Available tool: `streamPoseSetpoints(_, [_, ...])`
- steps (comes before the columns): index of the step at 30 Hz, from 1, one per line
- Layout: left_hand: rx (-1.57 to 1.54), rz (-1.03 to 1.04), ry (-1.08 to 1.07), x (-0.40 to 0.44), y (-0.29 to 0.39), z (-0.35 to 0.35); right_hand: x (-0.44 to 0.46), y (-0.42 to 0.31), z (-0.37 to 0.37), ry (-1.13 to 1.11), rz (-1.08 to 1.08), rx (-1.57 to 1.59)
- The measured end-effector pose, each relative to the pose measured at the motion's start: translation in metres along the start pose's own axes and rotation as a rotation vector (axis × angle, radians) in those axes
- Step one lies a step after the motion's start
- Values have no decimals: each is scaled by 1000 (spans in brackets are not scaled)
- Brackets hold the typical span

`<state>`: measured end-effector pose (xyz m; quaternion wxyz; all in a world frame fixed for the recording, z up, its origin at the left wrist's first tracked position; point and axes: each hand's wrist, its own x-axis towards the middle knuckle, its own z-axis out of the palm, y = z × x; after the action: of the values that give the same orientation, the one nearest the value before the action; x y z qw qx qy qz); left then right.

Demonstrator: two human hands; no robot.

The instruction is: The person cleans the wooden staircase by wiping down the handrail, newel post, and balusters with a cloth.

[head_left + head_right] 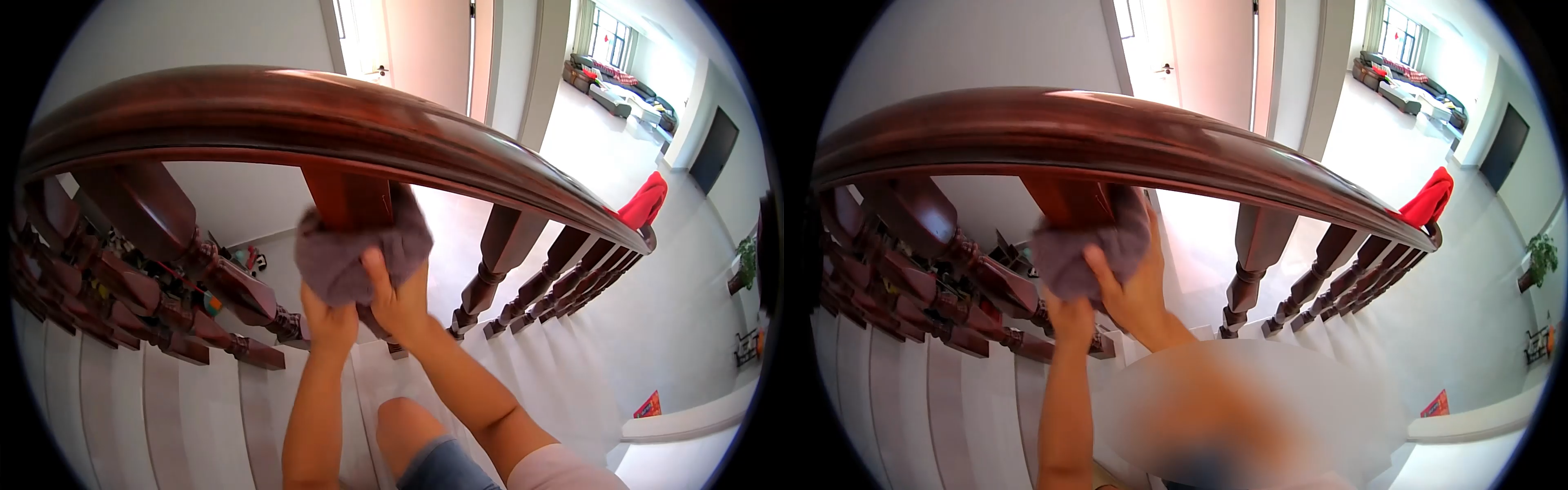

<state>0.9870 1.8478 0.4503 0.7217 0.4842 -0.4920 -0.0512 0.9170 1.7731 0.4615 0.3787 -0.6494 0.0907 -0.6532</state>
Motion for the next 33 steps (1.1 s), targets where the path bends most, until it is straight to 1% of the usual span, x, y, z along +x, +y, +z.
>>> streamPoseSetpoints(1, [20, -51, 15, 12, 18, 2, 17, -14, 1, -9, 59, 24])
streamPoseSetpoints(2, [24, -41, 6, 22, 25, 3, 30, -29, 2, -33, 176, 101])
streamPoseSetpoints(4, [30, -26, -9, 34, 29, 5, 31, -26, 1, -63, 241, 74])
streamPoseSetpoints(5, [-43, -81, 0, 30, 26, 7, 22, -16, -2, -65, 190, -26])
streamPoseSetpoints(8, [184, 92, -55, 8, -8, 1, -21, 18, 5, 128, 105, -51])
streamPoseSetpoints(10, [157, -108, -160, -18, -31, -9, -59, 46, 6, 135, 197, -121])
streamPoseSetpoints(11, [143, -201, -214, -27, -41, -13, -70, 56, 5, 119, 151, -190])
streamPoseSetpoints(13, [140, -230, -233, -41, -52, -15, -92, 70, -3, 93, 72, -333])
streamPoseSetpoints(15, [130, -250, -269, -52, -71, -16, -111, 79, -11, 31, 225, -220])
streamPoseSetpoints(16, [157, -196, -221, -61, -80, -15, -120, 83, -15, 4, 301, -167])
streamPoseSetpoints(17, [181, -136, -171, -67, -83, -9, -113, 74, -14, 92, 194, -301])
streamPoseSetpoints(18, [202, -72, -117, -68, -86, -4, -119, 82, -17, 59, 170, -320])
streamPoseSetpoints(19, [154, -133, -146, -70, -89, -5, -131, 94, -21, 20, 150, -338])
streamPoseSetpoints(20, [108, -194, -174, -70, -92, -9, -118, 80, -20, -19, 132, -353])
streamPoseSetpoints(21, [66, -261, -202, -71, -93, -16, -98, 70, -31, -145, 27, -291])
streamPoseSetpoints(23, [-77, -645, -404, -44, -72, -31, -65, 59, -36, -285, -31, -76])
streamPoseSetpoints(24, [36, -757, -492, -24, -55, -33, -54, 51, -33, -287, 177, 45])
streamPoseSetpoints(25, [152, -861, -596, -4, -38, -35, -38, 45, -33, -361, 295, 120])
streamPoseSetpoints(26, [32, -763, -543, -5, -42, -33, -23, 40, -33, -428, 418, 185])
streamPoseSetpoints(28, [-199, -548, -437, -9, -60, -25, 14, 40, -44, -699, 474, 219])
streamPoseSetpoints(29, [-218, -420, -311, -18, -69, -16, 20, 39, -44, -736, 510, 238])
streamPoseSetpoints(31, [44, -426, -377, -12, -46, -7, 25, 37, -43, -810, 590, 278])
streamPoseSetpoints(33, [198, -372, -349, -18, -43, -3, 2, 19, -31, -479, 651, 105])
